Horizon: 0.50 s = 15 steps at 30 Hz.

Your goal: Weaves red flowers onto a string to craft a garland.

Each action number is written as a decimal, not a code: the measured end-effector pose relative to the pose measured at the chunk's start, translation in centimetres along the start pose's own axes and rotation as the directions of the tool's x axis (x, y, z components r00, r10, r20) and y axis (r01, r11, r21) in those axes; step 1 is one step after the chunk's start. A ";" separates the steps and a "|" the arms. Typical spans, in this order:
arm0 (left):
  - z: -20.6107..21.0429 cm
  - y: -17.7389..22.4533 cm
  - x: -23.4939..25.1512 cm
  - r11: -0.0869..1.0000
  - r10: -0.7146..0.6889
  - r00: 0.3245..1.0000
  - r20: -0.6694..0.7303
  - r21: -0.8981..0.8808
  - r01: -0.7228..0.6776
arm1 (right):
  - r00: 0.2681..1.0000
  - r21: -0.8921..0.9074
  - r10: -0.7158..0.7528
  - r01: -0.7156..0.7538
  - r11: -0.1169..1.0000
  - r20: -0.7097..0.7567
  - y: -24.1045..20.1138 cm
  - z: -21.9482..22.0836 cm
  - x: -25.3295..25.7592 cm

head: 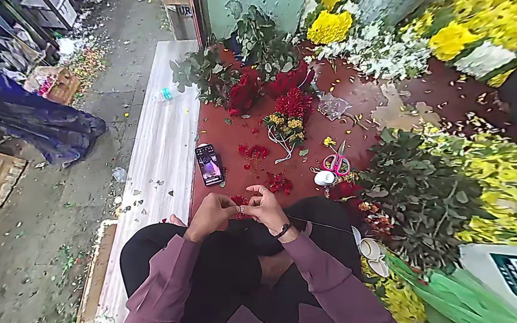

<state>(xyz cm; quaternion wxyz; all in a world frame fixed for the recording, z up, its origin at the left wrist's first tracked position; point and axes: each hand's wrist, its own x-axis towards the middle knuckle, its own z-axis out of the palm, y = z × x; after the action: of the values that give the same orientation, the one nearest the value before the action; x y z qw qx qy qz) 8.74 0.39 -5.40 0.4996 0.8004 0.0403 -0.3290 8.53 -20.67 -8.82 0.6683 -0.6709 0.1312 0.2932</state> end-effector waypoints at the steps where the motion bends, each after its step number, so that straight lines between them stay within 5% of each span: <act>1: -0.1 -0.1 0.0 1.000 0.000 1.000 0.001 0.003 0.000 | 1.000 -0.046 -0.017 0.019 0.999 0.023 0.0 -0.5 0.1; 7: -0.8 -0.3 -0.1 0.997 -0.049 0.998 -0.034 0.065 0.051 | 0.961 -0.649 -0.269 0.242 0.721 0.059 -0.5 -2.6 0.7; 12: -0.9 -0.2 -0.2 0.988 -0.149 0.986 -0.069 0.029 0.152 | 0.956 -0.722 -0.248 0.283 0.631 0.158 -0.5 -3.9 1.0; 15: -0.9 -0.3 -0.1 0.977 -0.209 0.969 -0.132 0.018 0.213 | 0.895 -0.649 -0.268 0.445 0.617 0.357 -1.2 -4.4 0.5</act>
<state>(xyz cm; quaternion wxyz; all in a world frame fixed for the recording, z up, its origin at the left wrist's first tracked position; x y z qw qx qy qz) 8.95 1.28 -5.31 0.4454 0.8189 0.1522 -0.3284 10.61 -24.78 -8.42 0.4085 -0.8517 -0.2068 0.2550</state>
